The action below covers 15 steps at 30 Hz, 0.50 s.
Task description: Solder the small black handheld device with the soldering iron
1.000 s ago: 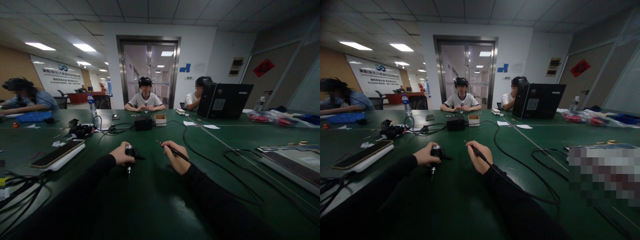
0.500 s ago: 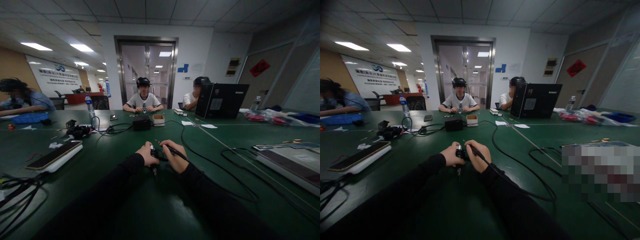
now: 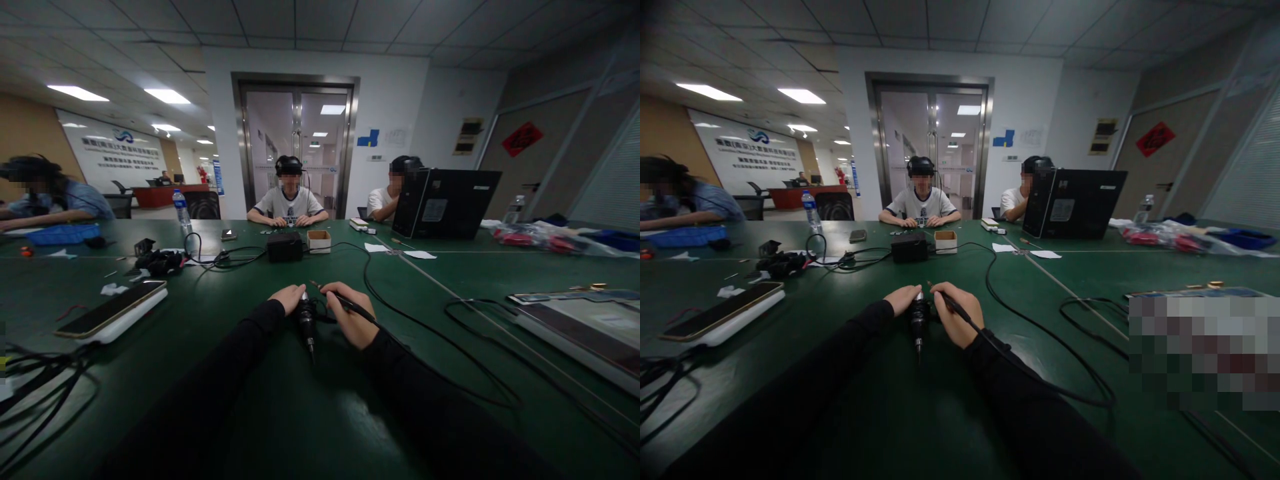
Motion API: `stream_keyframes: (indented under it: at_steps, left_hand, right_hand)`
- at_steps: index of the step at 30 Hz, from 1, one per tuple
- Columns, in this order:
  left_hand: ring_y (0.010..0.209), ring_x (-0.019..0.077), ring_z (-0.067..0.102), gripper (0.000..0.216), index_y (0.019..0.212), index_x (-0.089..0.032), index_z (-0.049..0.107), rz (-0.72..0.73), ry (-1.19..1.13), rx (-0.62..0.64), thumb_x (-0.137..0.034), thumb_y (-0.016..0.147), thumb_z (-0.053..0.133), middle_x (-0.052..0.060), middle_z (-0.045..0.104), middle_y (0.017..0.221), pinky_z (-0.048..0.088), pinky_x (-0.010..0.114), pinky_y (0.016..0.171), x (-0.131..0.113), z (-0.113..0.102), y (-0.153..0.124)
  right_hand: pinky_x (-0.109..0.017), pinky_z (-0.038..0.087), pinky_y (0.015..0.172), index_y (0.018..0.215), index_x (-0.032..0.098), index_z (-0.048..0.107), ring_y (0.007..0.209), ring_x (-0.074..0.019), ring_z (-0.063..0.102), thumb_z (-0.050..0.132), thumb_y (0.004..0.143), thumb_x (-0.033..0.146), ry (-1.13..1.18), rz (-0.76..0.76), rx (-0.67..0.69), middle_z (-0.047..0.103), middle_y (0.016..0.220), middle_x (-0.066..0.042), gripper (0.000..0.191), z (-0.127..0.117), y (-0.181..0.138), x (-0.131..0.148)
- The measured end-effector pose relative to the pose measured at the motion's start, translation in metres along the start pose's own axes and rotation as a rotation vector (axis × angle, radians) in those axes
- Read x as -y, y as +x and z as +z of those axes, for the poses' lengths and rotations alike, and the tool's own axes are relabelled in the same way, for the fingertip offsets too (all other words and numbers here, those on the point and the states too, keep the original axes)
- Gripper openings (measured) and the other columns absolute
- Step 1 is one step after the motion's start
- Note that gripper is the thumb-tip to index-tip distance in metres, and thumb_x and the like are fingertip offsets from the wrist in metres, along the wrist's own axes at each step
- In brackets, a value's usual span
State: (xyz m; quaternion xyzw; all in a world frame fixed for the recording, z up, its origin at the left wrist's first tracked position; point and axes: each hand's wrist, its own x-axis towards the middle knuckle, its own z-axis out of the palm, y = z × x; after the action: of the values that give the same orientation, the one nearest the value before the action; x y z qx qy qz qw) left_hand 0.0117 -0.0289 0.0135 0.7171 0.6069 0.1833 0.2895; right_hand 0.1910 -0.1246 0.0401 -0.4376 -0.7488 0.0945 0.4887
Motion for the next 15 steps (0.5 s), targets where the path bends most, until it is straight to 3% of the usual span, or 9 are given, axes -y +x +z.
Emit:
stream_keyframes:
  at_steps: [5,15]
  left_hand:
    - [0.109,0.0216,0.059,0.039,0.106,-0.019,0.060,0.047,-0.130,-0.129,-0.044,0.089,0.035,0.008,0.065,0.116,0.041,0.031,0.099,0.016,0.009,0.003]
    - [0.074,0.0164,0.060,0.034,0.109,-0.019,0.058,0.209,-0.583,-0.298,-0.029,0.077,0.061,0.000,0.062,0.075,0.047,0.029,0.075,0.027,0.029,0.010]
  right_hand:
    - [-0.023,0.047,0.066,0.091,0.022,0.068,0.071,-0.0154,0.065,0.047,0.089,0.028,0.017,-0.001,0.002,0.070,0.077,-0.002,0.022,0.001,-0.001,0.003]
    - [-0.022,0.047,0.064,0.089,0.020,0.068,0.069,-0.0145,0.065,0.048,0.089,0.026,0.046,-0.028,0.001,0.069,0.074,-0.002,0.020,0.002,-0.002,0.003]
